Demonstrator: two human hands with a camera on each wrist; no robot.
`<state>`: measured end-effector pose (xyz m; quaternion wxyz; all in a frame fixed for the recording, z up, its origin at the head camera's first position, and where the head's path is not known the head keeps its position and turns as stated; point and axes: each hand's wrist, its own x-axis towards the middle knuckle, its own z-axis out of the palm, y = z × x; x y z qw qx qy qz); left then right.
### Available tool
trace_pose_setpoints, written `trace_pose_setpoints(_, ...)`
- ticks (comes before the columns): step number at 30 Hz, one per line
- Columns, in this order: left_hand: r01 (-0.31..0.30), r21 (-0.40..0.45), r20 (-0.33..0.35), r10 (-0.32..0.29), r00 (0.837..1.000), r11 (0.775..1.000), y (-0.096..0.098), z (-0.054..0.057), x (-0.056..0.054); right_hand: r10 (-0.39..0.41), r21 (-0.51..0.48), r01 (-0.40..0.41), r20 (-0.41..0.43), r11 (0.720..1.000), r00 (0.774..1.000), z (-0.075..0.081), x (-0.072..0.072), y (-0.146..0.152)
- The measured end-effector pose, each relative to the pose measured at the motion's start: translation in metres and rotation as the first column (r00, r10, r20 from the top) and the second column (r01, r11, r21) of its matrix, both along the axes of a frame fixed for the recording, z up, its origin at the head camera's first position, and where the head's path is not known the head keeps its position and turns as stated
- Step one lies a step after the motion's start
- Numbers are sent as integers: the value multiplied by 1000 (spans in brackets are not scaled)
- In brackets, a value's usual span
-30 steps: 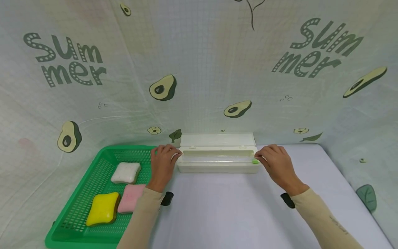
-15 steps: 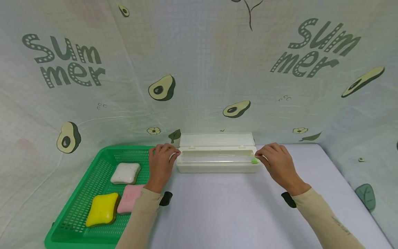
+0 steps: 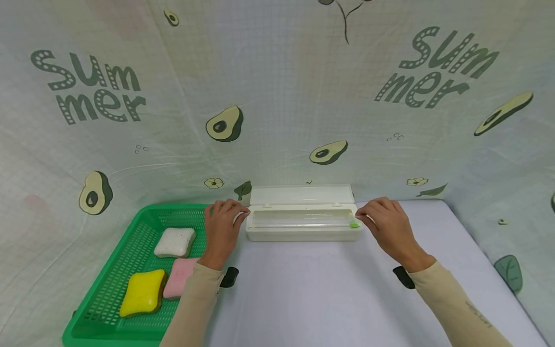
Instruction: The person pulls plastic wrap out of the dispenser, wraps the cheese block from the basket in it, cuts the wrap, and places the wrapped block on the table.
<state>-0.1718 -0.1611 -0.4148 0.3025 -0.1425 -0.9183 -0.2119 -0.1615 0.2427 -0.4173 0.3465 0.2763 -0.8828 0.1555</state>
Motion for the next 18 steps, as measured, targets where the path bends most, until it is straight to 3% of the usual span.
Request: trace_pose_setpoints(18,13,19,-39,-13,999,1000,-1,9,5,-7,6,7,5,1000,1000,12,6,0)
